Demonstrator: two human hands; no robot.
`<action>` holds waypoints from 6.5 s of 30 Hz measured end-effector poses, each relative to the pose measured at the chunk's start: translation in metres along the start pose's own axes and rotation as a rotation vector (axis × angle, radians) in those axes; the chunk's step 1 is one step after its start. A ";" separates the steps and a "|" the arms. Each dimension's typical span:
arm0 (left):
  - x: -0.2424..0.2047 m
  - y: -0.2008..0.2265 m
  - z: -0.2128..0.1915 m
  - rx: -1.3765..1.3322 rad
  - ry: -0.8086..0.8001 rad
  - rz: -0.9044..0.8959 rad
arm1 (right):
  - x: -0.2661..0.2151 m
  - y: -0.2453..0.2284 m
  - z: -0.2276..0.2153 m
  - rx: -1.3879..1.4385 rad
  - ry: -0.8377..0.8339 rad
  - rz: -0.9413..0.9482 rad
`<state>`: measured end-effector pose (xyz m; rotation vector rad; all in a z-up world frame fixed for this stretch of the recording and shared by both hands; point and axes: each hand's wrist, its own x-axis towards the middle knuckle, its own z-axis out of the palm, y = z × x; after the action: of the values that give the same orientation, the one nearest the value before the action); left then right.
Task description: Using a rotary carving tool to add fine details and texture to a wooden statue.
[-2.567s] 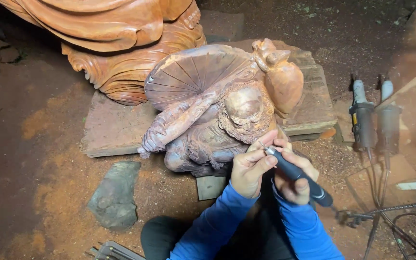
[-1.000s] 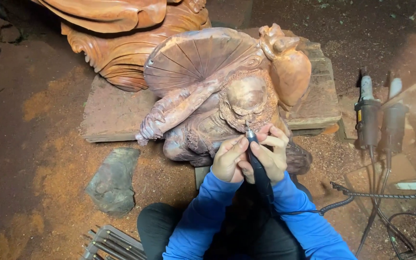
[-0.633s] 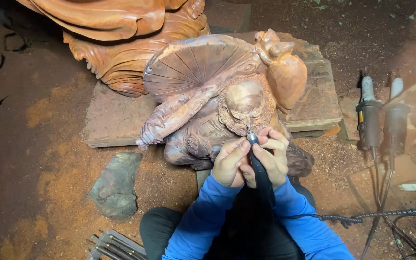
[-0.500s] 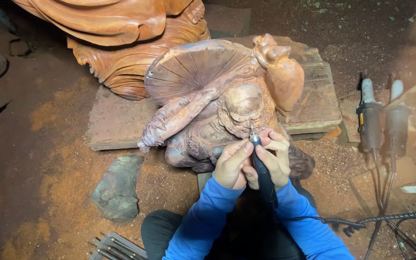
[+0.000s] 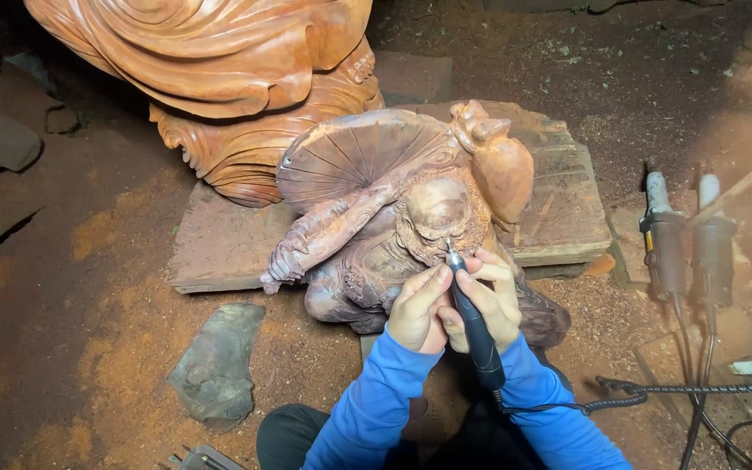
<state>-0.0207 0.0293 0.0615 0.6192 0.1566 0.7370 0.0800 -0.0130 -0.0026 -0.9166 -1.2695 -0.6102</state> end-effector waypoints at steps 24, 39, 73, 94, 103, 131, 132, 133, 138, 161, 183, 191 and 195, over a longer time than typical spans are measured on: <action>0.025 -0.099 0.009 0.134 0.015 0.371 | 0.027 0.032 -0.045 0.527 0.187 0.186; 0.032 -0.091 0.027 0.021 0.163 0.397 | 0.027 0.044 -0.037 0.374 0.136 0.101; 0.036 -0.093 0.028 0.036 0.150 0.382 | 0.033 0.046 -0.040 0.308 0.124 0.084; 0.009 -0.078 -0.011 0.269 -0.090 0.233 | -0.026 -0.020 -0.101 0.684 -0.324 0.772; 0.009 -0.080 -0.017 0.102 -0.027 0.246 | -0.015 0.003 -0.100 0.665 -0.451 0.721; 0.011 -0.086 -0.016 -0.014 0.067 0.236 | -0.010 0.018 -0.096 0.608 -0.487 0.650; 0.011 -0.086 -0.015 -0.006 0.072 0.241 | -0.008 0.018 -0.096 0.604 -0.493 0.649; 0.011 -0.086 -0.015 0.003 0.077 0.245 | -0.006 0.018 -0.096 0.599 -0.498 0.649; 0.013 -0.089 -0.015 0.049 0.087 0.262 | -0.012 0.021 -0.097 0.599 -0.471 0.640; 0.019 -0.093 0.000 0.153 0.200 0.367 | 0.007 0.025 -0.085 0.662 -0.317 0.526; 0.022 -0.093 0.009 0.254 0.230 0.386 | -0.021 0.036 -0.092 0.783 -0.284 0.675; -0.009 -0.078 0.027 0.248 -0.099 0.125 | -0.005 0.020 -0.148 0.939 -0.484 0.961; -0.011 -0.091 0.038 -0.099 -0.015 0.039 | 0.014 0.018 -0.134 0.973 -0.383 0.680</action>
<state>0.0371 -0.0487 0.0390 0.5342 0.0939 0.7729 0.1691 -0.1160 0.0019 -0.5619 -1.2641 0.7145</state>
